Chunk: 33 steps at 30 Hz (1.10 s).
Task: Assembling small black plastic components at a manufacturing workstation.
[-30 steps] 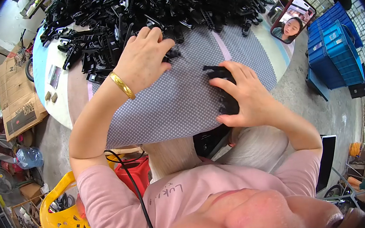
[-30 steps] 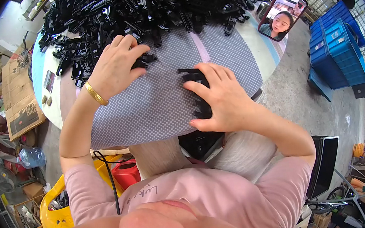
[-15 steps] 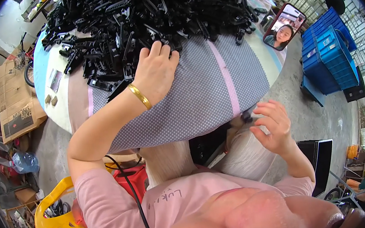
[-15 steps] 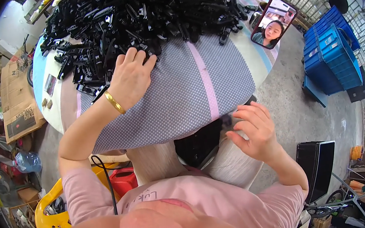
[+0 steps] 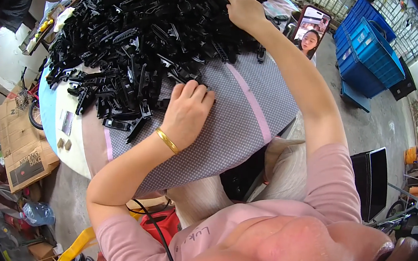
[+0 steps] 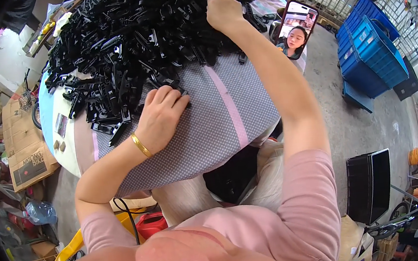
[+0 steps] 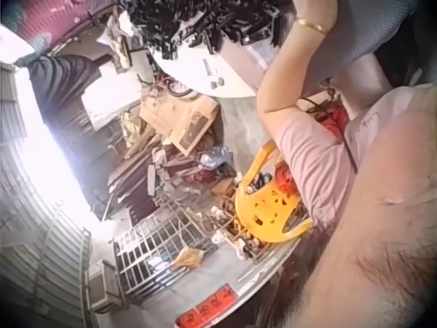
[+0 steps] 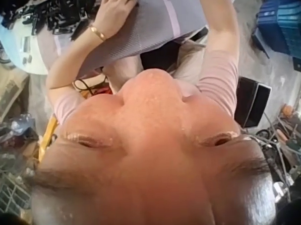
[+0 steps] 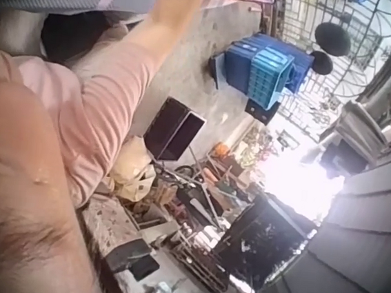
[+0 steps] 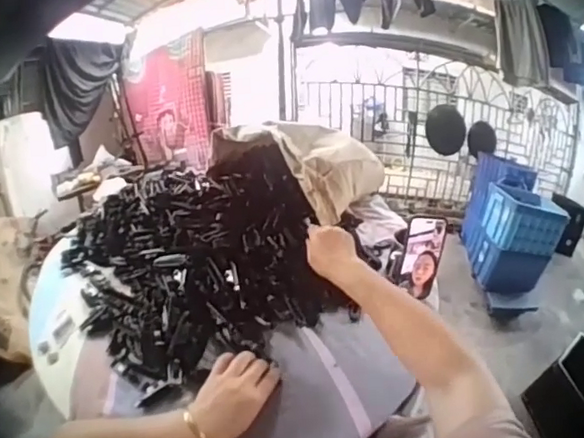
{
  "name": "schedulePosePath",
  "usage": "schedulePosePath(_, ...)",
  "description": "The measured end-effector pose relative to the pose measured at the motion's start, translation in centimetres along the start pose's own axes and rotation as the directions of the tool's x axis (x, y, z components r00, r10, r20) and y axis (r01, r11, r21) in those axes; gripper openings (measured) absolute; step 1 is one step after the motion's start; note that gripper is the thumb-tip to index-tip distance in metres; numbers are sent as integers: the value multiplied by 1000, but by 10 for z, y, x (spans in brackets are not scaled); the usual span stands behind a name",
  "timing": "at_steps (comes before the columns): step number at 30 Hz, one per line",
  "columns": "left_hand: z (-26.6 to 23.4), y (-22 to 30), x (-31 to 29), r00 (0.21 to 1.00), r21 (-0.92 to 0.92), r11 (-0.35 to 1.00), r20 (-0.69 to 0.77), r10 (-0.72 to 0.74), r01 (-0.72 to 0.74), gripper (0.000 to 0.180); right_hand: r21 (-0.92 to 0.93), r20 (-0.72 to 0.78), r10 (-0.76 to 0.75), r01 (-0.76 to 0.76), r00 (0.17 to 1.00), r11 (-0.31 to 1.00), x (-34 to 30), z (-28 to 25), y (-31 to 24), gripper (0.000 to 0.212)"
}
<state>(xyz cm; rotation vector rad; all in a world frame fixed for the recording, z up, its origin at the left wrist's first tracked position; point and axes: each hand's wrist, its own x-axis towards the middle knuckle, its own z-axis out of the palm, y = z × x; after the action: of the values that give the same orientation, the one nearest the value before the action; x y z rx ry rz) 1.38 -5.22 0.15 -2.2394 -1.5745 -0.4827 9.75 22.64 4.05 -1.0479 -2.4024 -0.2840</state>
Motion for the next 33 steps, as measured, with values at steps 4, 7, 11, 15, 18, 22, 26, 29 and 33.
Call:
schedulePosePath(4, 2, 1, 1, 997, 15, 997, 12, 73, -73, 21, -79, 132, 158, -149, 979, 986, 33, 17, -3, 22)
schedulePosePath(7, 3, 0, 0, 998, 1, 998, 8, 64, -64, 19, -112, 116, 149, -137, 982, 984, 38, 22, -6, 21)
schedulePosePath(11, -6, 5, 1, 981, -98, 995, 193, 36, -18, 28, -119, 96, 166, -154, 982, 981, 27, 7, -6, 20)
schedulePosePath(15, -4, 8, -3, 975, -131, 986, 184, 122, -99, 29, 172, -64, -85, 95, 994, 981, -14, -31, -2, 29)
schedulePosePath(18, -1, 13, -5, 998, 50, 997, 11, 58, -58, 25, 565, -2, -200, 166, 980, 808, -66, -65, -6, 33)
schedulePosePath(22, -3, 16, -6, 997, 207, 978, 58, -47, 34, 31, 738, 223, -265, 15, 938, 675, -129, -84, -17, 30)
schedulePosePath(26, -6, 17, -3, 995, 173, 984, 89, -45, 29, 28, 693, 252, -267, 20, 930, 721, -156, -79, -17, 30)
schedulePosePath(29, -6, 16, -3, 990, 108, 991, 102, -95, 84, 24, 489, 185, -419, 287, 889, 824, -166, -79, -17, 26)
schedulePosePath(33, -9, 15, 3, 995, 106, 994, 89, -47, 38, 23, 437, 161, -417, 314, 894, 842, -169, -68, -25, 31)
